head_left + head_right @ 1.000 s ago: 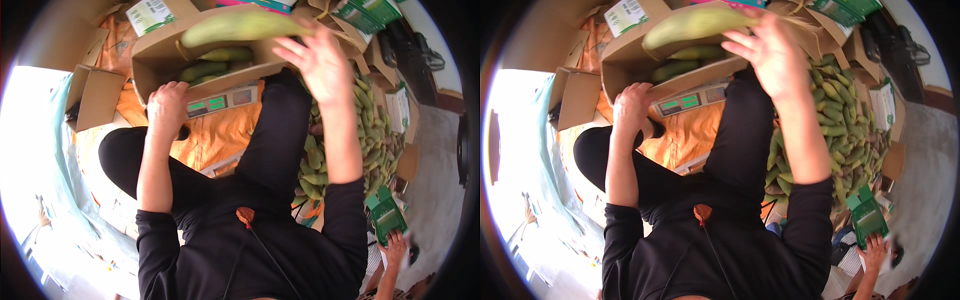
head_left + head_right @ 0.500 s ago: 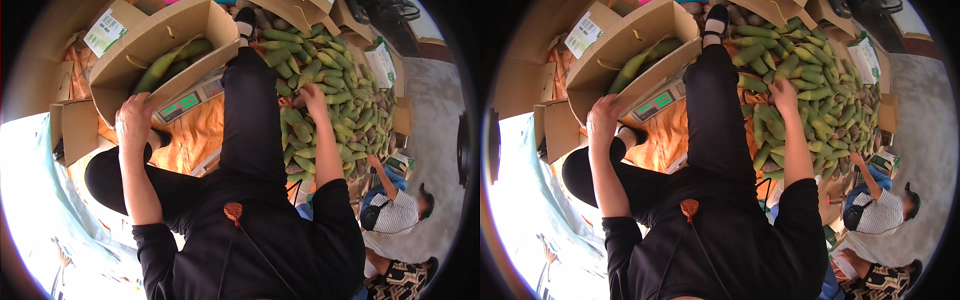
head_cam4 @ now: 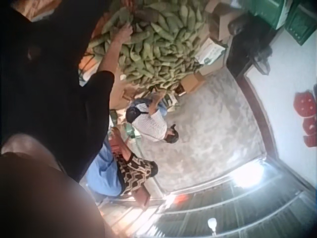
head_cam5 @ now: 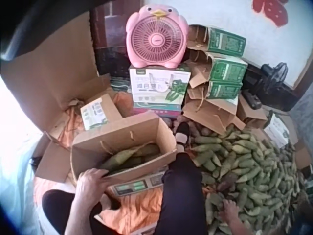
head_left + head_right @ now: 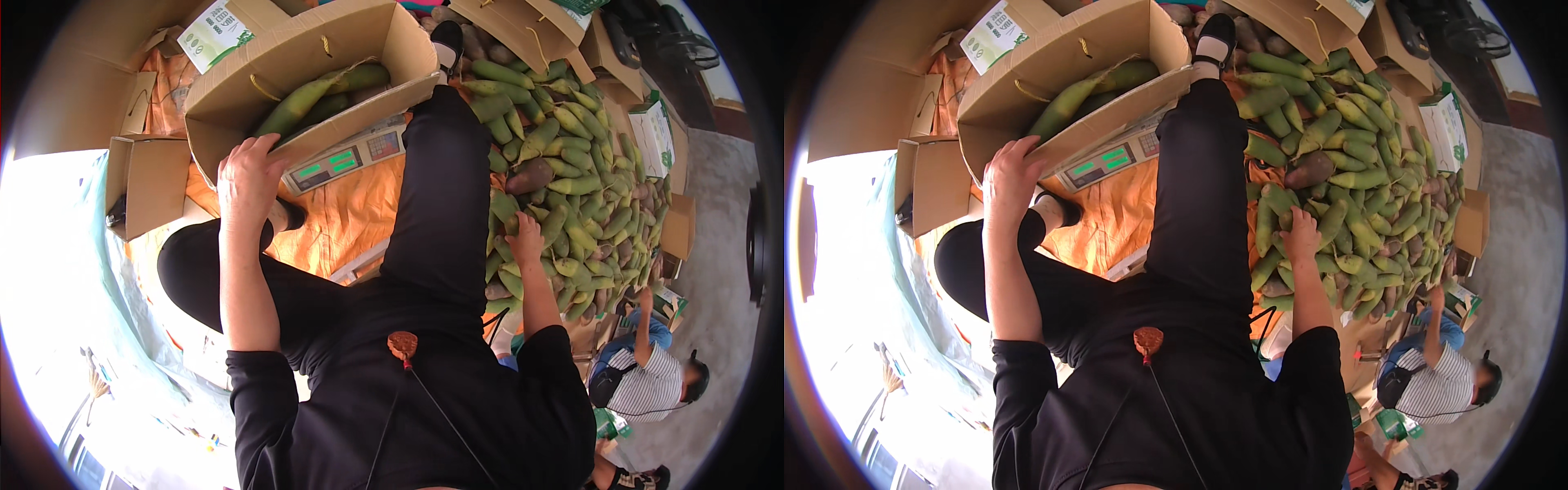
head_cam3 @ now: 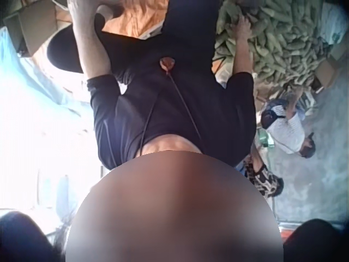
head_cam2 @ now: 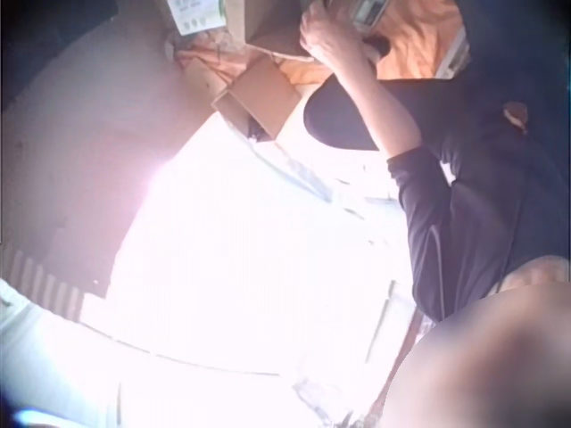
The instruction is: Sorting, weighing, and packing green mangos into cardboard boxes.
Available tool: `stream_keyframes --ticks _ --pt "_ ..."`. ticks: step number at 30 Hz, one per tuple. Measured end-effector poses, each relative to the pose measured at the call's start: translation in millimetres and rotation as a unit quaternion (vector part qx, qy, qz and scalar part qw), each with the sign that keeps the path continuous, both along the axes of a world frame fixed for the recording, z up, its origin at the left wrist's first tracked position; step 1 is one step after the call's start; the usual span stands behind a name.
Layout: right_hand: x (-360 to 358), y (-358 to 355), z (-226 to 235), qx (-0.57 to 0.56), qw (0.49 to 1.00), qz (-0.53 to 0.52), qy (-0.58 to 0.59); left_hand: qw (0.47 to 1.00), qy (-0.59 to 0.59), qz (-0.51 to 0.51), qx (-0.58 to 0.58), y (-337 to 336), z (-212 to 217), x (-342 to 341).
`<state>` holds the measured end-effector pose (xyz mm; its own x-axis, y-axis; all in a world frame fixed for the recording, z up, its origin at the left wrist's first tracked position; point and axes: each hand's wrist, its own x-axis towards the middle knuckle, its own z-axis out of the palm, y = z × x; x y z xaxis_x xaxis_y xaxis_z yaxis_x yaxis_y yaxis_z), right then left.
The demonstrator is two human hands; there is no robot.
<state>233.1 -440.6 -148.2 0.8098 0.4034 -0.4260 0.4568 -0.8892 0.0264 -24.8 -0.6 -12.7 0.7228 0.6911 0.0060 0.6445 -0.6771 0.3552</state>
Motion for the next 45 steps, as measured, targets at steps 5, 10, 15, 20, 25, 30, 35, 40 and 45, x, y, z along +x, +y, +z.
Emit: stream_keyframes --ticks 5,10,15,20,25,30,35,40,45 --pt "1 2 3 -0.010 1.000 0.010 -0.008 1.000 0.006 0.006 0.003 1 -2 -2" --pt "9 -1 14 0.092 0.995 -0.034 -0.005 0.999 0.034 0.009 0.008 0 -3 -1" --pt "33 23 46 0.365 0.918 -0.136 0.079 0.999 0.033 0.004 -0.001 -1 -1 -3" --pt "32 106 165 0.515 0.852 -0.075 0.061 1.000 0.020 0.005 -0.006 -3 1 -4" --pt "28 166 255 0.697 0.715 0.061 0.020 1.000 0.011 0.002 -0.005 -3 4 -2" --pt "27 229 280 0.777 0.605 0.152 0.089 1.000 0.014 0.006 0.006 -4 2 -5" --pt "11 295 243 0.757 0.596 0.106 0.245 1.000 0.009 -0.005 0.023 -6 6 -3" --pt "15 312 186 0.609 0.770 0.108 0.156 1.000 0.014 -0.001 -0.003 -4 9 -4" --pt "34 250 147 0.575 0.803 0.019 0.154 1.000 0.023 0.003 -0.008 -3 9 -3"
